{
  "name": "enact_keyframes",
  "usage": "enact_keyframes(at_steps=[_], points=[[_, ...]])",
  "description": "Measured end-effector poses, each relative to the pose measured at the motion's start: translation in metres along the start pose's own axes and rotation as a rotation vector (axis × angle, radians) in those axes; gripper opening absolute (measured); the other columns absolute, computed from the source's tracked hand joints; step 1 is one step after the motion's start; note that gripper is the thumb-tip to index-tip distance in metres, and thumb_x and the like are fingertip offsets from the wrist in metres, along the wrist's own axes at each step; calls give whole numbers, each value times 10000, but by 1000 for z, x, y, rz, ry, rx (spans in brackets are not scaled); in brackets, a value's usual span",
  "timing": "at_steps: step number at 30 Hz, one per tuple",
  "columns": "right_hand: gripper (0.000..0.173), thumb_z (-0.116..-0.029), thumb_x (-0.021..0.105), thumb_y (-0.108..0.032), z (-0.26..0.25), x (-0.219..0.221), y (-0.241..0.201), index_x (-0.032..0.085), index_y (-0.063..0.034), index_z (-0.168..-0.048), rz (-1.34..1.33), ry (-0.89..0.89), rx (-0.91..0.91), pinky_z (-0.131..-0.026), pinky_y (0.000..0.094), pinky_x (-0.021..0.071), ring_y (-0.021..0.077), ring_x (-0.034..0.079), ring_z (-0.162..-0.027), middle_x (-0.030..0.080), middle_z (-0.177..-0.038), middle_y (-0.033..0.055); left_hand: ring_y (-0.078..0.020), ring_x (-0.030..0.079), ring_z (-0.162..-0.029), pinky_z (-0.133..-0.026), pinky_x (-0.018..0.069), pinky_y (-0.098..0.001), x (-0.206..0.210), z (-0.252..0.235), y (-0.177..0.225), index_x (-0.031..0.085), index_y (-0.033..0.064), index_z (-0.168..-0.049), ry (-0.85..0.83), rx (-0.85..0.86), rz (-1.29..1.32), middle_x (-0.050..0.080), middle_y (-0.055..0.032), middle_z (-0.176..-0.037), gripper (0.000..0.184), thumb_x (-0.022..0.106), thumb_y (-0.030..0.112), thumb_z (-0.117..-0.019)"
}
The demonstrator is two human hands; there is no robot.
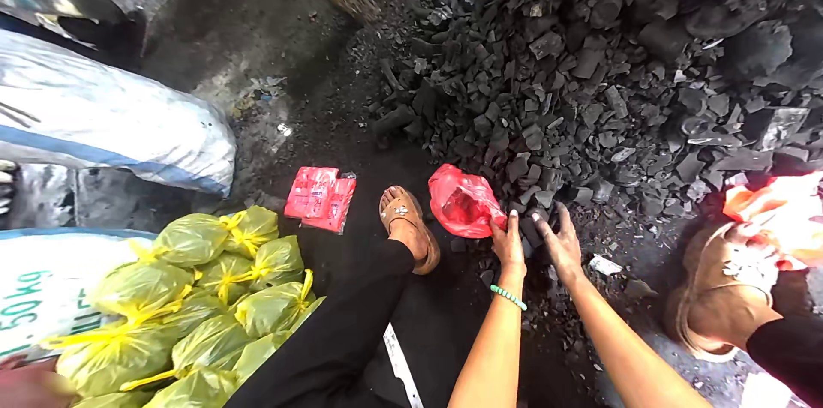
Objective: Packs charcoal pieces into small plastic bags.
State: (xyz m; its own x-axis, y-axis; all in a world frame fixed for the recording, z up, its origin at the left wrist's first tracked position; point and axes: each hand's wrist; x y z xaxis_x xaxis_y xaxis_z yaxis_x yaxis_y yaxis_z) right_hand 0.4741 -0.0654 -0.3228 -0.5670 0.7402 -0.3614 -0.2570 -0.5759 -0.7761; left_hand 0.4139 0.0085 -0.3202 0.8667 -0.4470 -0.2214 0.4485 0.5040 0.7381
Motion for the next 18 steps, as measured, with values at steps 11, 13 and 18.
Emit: enact_keyframes(at_steps=[11,13,18], points=[[539,-1074,273,-563,0,-35,29,604,-171,-1239,-1046,-102,229,-760,372,597,134,694,-883,713,-990,15,-399,537,-1304,-1092,401,-616,8,56,46,558,45,-1417,-391,327,-360,591,-243,-1373,592,589,480,-1016],[540,-1071,261,-585,-2,-36,38,622,-186,-1128,-1127,-67,250,-725,353,595,113,684,-839,701,-918,-13,-344,496,-1366,-1103,401,-599,-10,58,55,544,119,-1448,-492,216,-233,549,-174,-1463,628,488,576,-1022],[531,-1066,237,-582,2,-31,49,620,-216,-1101,-1285,-147,183,-656,347,599,120,691,-797,703,-893,-15,-388,502,-1332,-1025,433,-614,-61,39,78,458,98,-1512,-252,-49,-38,483,-206,-1512,678,402,592,-1051]])
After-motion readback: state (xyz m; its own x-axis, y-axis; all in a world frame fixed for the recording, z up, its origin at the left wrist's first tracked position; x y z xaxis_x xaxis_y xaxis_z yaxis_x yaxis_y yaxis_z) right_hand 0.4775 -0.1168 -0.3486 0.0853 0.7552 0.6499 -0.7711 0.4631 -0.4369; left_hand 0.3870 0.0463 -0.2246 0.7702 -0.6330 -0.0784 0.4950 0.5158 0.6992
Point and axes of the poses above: each hand's wrist, its own z-axis away from the middle knuckle, its own x-axis out of the palm, y = z × x
